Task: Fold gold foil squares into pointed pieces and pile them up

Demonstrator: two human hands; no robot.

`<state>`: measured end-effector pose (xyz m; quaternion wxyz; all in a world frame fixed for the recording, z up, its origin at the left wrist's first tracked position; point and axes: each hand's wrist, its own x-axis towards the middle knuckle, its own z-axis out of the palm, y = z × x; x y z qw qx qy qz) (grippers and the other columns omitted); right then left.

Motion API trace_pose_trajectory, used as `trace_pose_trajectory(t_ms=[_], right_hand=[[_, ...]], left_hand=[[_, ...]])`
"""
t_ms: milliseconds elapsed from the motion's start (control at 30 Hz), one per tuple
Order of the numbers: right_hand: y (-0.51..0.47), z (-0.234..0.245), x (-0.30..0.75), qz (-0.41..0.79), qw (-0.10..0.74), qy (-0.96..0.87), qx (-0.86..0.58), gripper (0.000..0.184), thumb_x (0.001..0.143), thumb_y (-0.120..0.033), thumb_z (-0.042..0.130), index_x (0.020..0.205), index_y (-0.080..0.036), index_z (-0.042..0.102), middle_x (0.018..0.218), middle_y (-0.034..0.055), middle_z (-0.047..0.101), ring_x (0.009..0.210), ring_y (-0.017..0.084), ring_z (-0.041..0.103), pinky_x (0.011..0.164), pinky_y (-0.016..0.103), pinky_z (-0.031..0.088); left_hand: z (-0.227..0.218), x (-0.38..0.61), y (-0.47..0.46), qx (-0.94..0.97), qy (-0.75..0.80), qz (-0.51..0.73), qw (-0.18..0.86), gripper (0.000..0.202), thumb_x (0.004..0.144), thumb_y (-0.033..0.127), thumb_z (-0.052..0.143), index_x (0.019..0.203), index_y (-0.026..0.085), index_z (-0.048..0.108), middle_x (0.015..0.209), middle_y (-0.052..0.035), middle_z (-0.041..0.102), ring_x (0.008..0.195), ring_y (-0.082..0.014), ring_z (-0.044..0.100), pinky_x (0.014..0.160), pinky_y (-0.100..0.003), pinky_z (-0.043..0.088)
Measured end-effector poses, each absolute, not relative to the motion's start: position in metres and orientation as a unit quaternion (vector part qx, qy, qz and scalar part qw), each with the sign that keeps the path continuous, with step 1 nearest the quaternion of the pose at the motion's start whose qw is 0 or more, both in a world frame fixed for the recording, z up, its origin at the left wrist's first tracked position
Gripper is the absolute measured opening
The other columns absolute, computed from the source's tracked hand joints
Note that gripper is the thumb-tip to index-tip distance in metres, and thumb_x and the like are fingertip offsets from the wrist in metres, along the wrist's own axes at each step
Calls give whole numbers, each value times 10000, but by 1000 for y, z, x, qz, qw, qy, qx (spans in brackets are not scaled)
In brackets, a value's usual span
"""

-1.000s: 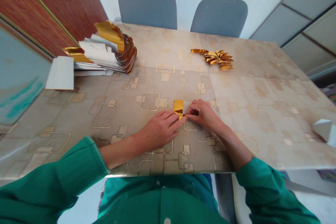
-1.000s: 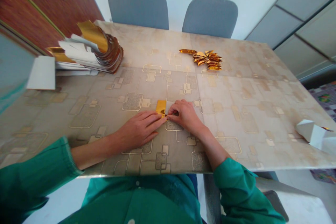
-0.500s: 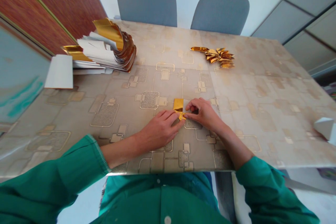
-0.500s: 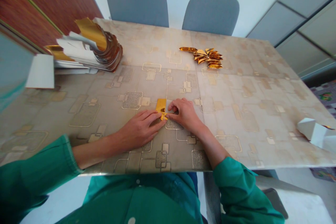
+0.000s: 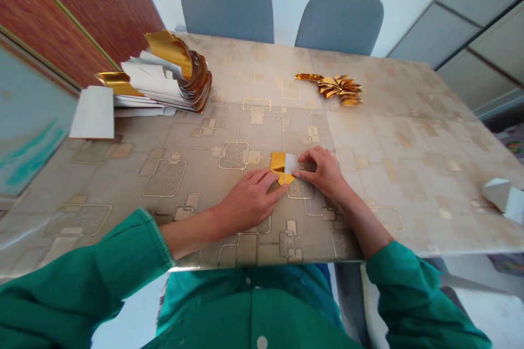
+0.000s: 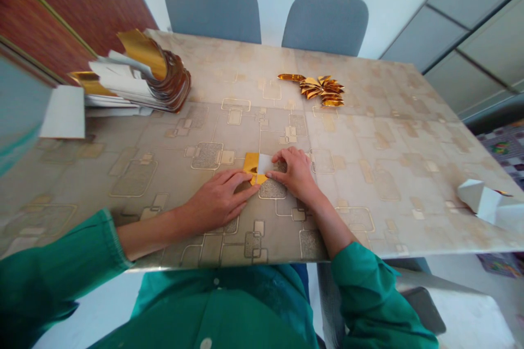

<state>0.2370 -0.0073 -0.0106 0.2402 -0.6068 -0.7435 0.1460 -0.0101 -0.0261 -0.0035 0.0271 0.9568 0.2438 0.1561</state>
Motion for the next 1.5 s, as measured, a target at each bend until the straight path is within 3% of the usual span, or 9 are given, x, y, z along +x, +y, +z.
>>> trace_pose_trajectory(t_ms=[133,267,400,533,733,900,1100,1267,1500], right_hand=[[-14,0,237,143,274,-775,-552,76,862,-294,682,855,-223,657,853,34,647,829,207,548,782,353,398],[-34,9,232,126,255,-867,-410,211,974,-218,504,1049,-238,701,1019,59,709,956,209,574,871,381,436],[-50,3,233,64,197,-890,-406,306,974,-209,520,1220,-307,672,1153,33,708,1093,224,560,1070,483,339],[-51,-4,243,24,187,-882,-432,345,962,-184,537,1239,-348,662,1181,3,701,1106,214,553,1150,515,239],[-46,0,240,6,210,-885,-415,322,959,-181,521,1213,-303,676,1123,25,703,1070,227,534,1103,493,307],[-42,-3,224,67,211,-893,-391,335,986,-197,471,1258,-268,653,1113,67,683,1020,224,534,946,418,432],[-42,-4,224,70,205,-887,-407,341,982,-200,488,1271,-278,651,1106,64,684,1004,224,537,978,437,398],[-42,-1,223,81,203,-885,-411,385,972,-180,495,1301,-330,630,1085,47,684,997,218,541,983,443,386],[-36,-8,222,120,259,-861,-422,229,974,-305,550,1123,-279,721,1015,49,693,951,204,558,901,392,430]], left_hand=[[-4,-10,-26,954,247,167,36,337,940,243,534,1266,180,594,1188,-140,565,1136,-283,521,954,-463,488],[-4,-9,-26,954,246,164,37,362,937,236,531,1290,173,580,1204,-148,559,1143,-284,519,967,-465,482],[-4,-9,-28,953,254,162,26,363,941,235,522,1292,163,579,1196,-152,562,1143,-284,519,977,-467,481],[-3,-9,-28,954,252,163,29,357,936,229,532,1282,161,583,1202,-150,558,1152,-280,516,988,-462,478],[-3,-7,-28,956,246,155,25,358,927,222,541,1276,153,584,1215,-152,550,1153,-279,512,992,-460,479],[-1,-5,-29,956,252,149,19,366,914,209,546,1272,138,581,1210,-156,561,1147,-287,522,999,-462,478],[-2,-15,-21,961,212,168,56,417,899,237,583,1286,88,538,1268,-169,582,1198,-280,528,1047,-459,462],[-4,-23,-14,966,174,178,63,363,927,231,568,1273,119,556,1298,-161,586,1245,-266,528,1050,-458,468],[-4,-24,-12,971,178,149,62,404,928,283,594,1301,137,548,1315,-138,578,1251,-266,523,1060,-449,460]])
